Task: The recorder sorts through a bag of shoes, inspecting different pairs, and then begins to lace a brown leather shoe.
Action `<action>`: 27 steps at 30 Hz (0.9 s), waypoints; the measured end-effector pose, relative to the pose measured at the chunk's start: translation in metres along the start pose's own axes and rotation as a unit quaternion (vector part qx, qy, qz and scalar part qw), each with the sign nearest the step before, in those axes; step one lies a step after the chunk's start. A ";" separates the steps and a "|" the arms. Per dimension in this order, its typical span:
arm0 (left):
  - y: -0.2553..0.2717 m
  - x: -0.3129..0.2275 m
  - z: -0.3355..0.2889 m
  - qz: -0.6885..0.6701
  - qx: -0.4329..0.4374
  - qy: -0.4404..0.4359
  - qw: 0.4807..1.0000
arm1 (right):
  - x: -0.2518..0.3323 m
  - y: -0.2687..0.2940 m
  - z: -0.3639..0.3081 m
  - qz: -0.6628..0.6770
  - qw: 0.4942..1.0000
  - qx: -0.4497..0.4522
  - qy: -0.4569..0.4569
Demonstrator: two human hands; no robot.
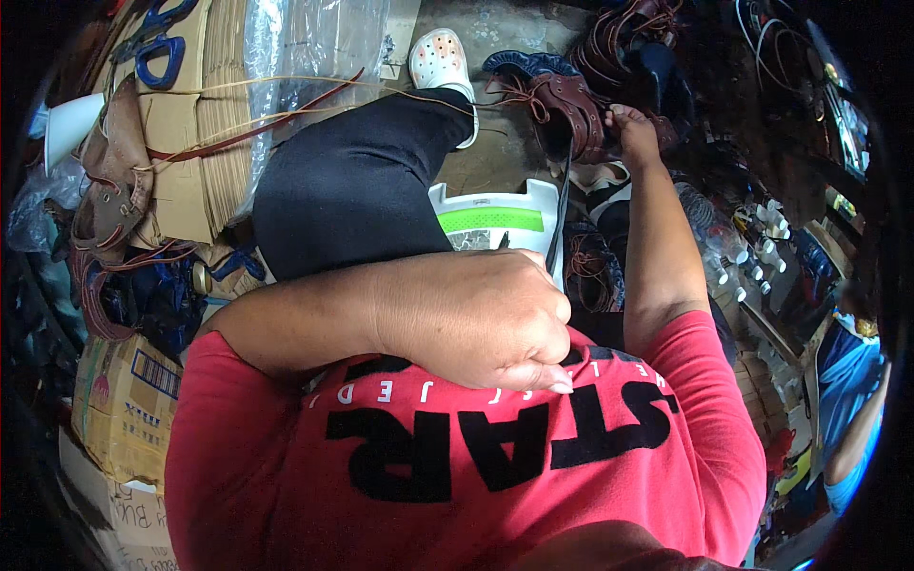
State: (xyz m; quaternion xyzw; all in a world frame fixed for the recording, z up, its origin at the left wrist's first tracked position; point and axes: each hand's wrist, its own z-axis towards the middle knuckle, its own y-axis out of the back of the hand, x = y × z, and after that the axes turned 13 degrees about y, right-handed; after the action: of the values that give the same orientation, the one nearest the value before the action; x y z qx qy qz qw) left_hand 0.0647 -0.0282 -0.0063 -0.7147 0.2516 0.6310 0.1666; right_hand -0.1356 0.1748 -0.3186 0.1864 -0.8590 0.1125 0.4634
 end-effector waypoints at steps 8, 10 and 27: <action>-0.001 0.001 -0.001 -0.003 0.003 0.008 1.000 | 0.006 -0.003 -0.005 0.019 1.000 0.006 -0.004; -0.001 0.001 0.000 -0.002 0.007 0.008 1.000 | 0.007 -0.002 -0.006 0.021 1.000 0.000 -0.007; -0.016 0.009 0.003 0.177 0.067 0.291 0.938 | 0.081 0.003 -0.206 -0.284 0.927 0.242 0.033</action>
State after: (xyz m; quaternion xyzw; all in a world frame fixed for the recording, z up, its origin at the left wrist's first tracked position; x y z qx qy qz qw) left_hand 0.0725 -0.0148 -0.0167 -0.7984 0.4530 0.3962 0.0187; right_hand -0.0220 0.2356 -0.1390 0.5256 -0.7009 0.1868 0.4445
